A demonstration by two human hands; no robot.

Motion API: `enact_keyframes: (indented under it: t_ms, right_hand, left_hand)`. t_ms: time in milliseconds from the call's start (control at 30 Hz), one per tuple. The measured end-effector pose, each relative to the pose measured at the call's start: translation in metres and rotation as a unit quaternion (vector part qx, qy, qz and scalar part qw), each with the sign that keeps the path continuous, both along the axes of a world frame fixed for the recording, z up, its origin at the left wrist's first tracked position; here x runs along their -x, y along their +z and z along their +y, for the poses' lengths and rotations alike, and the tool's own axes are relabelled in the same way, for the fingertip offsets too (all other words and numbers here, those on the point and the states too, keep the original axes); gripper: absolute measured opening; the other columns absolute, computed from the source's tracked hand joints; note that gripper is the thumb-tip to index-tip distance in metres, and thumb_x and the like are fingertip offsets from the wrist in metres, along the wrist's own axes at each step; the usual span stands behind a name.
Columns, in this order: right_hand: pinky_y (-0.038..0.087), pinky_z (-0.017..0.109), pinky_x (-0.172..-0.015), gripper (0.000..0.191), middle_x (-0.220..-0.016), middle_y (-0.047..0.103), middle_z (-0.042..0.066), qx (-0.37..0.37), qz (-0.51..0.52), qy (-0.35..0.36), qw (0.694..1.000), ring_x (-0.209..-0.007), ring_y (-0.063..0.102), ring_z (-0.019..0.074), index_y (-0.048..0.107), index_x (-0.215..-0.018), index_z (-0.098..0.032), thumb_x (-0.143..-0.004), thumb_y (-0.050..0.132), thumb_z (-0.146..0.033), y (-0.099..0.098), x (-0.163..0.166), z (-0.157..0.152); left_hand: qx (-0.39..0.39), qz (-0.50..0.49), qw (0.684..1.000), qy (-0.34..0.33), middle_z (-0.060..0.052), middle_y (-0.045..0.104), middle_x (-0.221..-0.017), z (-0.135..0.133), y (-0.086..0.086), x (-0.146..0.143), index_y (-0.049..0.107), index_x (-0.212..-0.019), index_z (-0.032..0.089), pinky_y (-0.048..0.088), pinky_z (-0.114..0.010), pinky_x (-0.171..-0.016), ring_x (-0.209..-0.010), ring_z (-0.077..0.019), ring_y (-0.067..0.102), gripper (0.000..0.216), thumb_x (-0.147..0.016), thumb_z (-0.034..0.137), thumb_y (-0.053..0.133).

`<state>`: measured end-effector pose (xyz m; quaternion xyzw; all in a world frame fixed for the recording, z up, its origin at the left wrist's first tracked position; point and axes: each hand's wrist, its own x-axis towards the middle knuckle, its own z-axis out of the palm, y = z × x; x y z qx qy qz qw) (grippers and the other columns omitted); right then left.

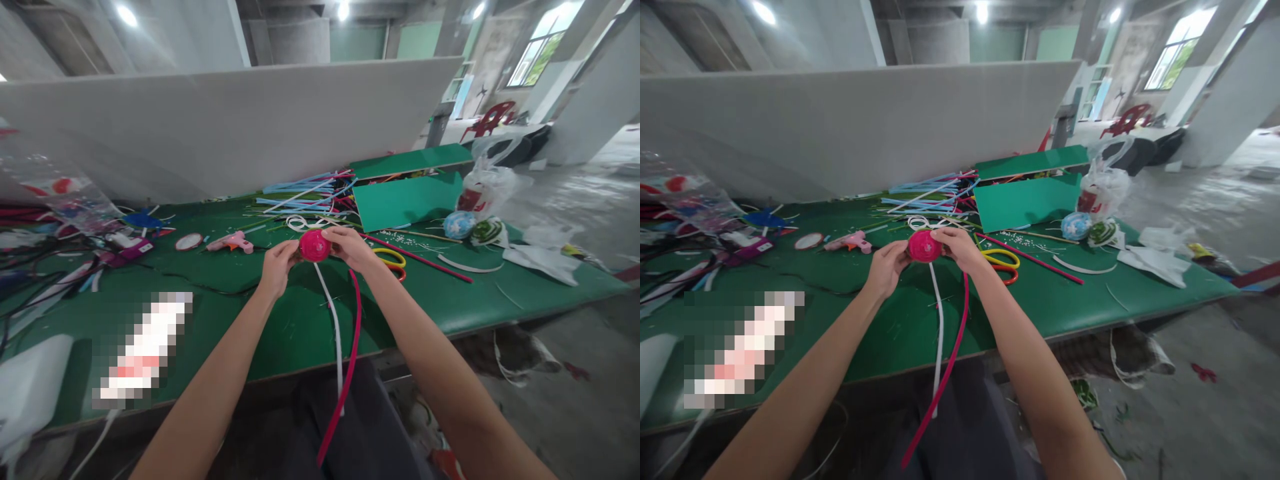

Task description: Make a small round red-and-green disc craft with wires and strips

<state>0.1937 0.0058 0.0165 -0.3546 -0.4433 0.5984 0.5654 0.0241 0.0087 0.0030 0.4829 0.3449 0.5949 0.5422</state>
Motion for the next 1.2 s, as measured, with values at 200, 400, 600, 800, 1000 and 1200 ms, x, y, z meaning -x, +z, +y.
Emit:
enact_keyframes:
  t_ms: [200, 400, 600, 800, 1000, 1200]
  right_hand:
    - [0.037, 0.022, -0.054, 0.031, -0.061, 0.054, -0.004, -0.003, -0.005, -0.002, 1.000, -0.058, 0.048, 0.0072, 0.061, -0.066, -0.015, -0.055, 0.076, -0.039, 0.000, -0.001, 0.001]
    - [0.032, 0.021, -0.050, 0.029, -0.056, 0.050, -0.006, -0.003, -0.001, 0.003, 1.000, -0.053, 0.043, 0.0059, 0.058, -0.063, -0.016, -0.057, 0.075, -0.038, -0.001, 0.000, 0.001]
    - [0.030, 0.021, -0.048, 0.022, -0.055, 0.050, -0.005, 0.027, 0.006, 0.001, 1.000, -0.051, 0.042, 0.0060, 0.058, -0.064, -0.016, -0.061, 0.073, -0.031, 0.003, -0.001, 0.000]
    - [0.032, 0.021, -0.048, 0.019, -0.056, 0.051, -0.005, 0.029, 0.013, 0.008, 0.999, -0.051, 0.043, 0.0062, 0.060, -0.067, -0.015, -0.062, 0.072, -0.029, 0.003, -0.002, 0.000]
    - [0.032, 0.022, -0.049, 0.022, -0.057, 0.052, -0.004, 0.012, 0.000, 0.024, 1.000, -0.053, 0.044, 0.0067, 0.059, -0.065, -0.015, -0.062, 0.073, -0.033, 0.001, -0.001, 0.000]
    - [0.033, 0.022, -0.049, 0.029, -0.057, 0.051, -0.004, 0.001, -0.012, 0.025, 1.000, -0.053, 0.044, 0.0067, 0.059, -0.063, -0.015, -0.058, 0.075, -0.038, 0.001, -0.001, -0.001]
  left_hand:
    - [-0.018, 0.028, 0.999, 0.011, 0.000, 0.063, -0.064, 0.000, 0.000, 0.000, 0.071, -0.068, 0.016, 0.045, -0.023, -0.054, -0.058, -0.0108, 0.053, 0.017, -0.061, 0.030, 0.075]
    - [-0.043, 0.036, 0.998, 0.021, 0.000, 0.060, -0.061, 0.002, -0.002, 0.000, 0.072, -0.070, 0.015, 0.043, -0.022, -0.052, -0.056, -0.0096, 0.050, 0.015, -0.064, 0.029, 0.073]
    - [0.057, -0.045, 0.991, -0.115, 0.000, 0.059, -0.066, -0.006, 0.009, -0.001, 0.068, -0.072, 0.015, 0.046, -0.021, -0.058, -0.060, -0.0090, 0.053, 0.014, -0.065, 0.026, 0.073]
    - [0.056, -0.040, 0.989, -0.128, 0.001, 0.057, -0.062, -0.008, 0.010, -0.001, 0.069, -0.077, 0.013, 0.045, -0.020, -0.059, -0.057, -0.0072, 0.050, 0.016, -0.062, 0.018, 0.072]
    - [0.085, -0.077, 0.991, -0.069, 0.005, 0.049, -0.053, -0.005, 0.005, -0.002, 0.067, -0.074, 0.014, 0.041, -0.018, -0.051, -0.050, -0.0048, 0.043, 0.017, -0.058, 0.014, 0.072]
    - [0.110, -0.096, 0.981, -0.127, 0.006, 0.044, -0.050, -0.006, 0.008, -0.002, 0.065, -0.067, 0.014, 0.036, -0.015, -0.046, -0.045, -0.0030, 0.037, 0.011, -0.057, 0.012, 0.070]
